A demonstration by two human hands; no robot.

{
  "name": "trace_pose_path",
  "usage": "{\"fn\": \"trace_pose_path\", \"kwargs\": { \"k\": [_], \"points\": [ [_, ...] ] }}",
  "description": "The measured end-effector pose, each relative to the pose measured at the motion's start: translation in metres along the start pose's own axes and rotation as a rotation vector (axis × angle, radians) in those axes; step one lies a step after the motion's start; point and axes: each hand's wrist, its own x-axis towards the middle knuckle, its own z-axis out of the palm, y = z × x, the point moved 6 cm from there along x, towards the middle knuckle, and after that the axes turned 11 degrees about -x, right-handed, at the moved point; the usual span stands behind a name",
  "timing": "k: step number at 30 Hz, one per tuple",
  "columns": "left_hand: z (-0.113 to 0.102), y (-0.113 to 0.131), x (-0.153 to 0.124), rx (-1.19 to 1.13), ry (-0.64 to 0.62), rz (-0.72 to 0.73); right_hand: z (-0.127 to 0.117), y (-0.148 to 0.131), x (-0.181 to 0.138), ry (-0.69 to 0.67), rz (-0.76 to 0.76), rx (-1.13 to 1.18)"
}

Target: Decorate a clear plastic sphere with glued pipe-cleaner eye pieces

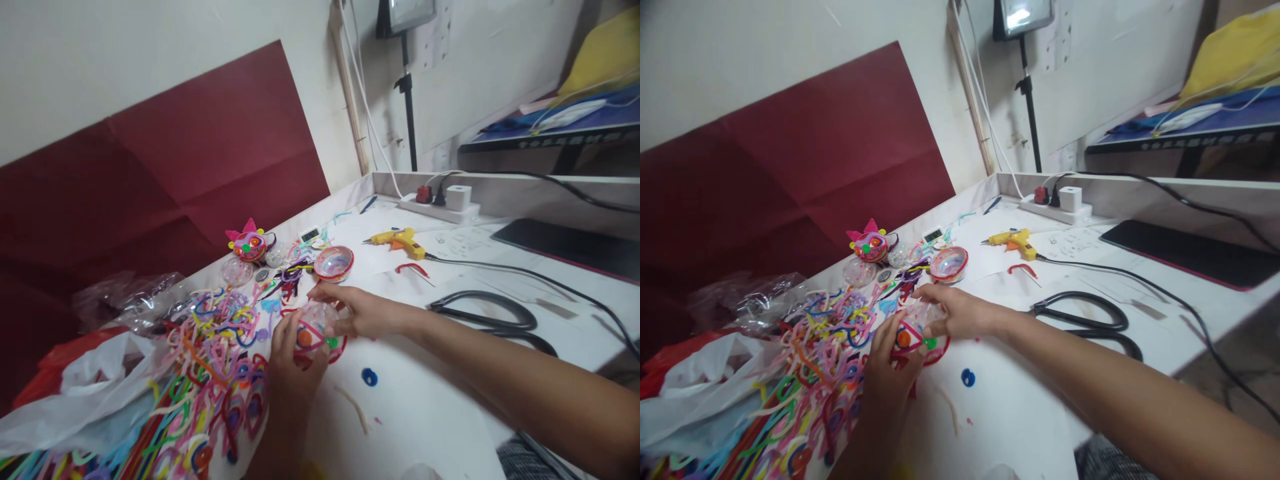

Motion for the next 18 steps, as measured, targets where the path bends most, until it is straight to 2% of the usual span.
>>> {"fn": "trace_pose_path", "kwargs": {
  "k": [9,18],
  "points": [
    [0.006,-0.003,-0.004,-0.062,-0.047,-0.08,0.001,0.001,-0.001,0.034,0.01,-0.01],
    [0.012,-0.003,-0.009,-0.075,-0.084,-0.013,0.0,-0.004,-0.003,0.039,0.021,-0.038]
  ]
}}
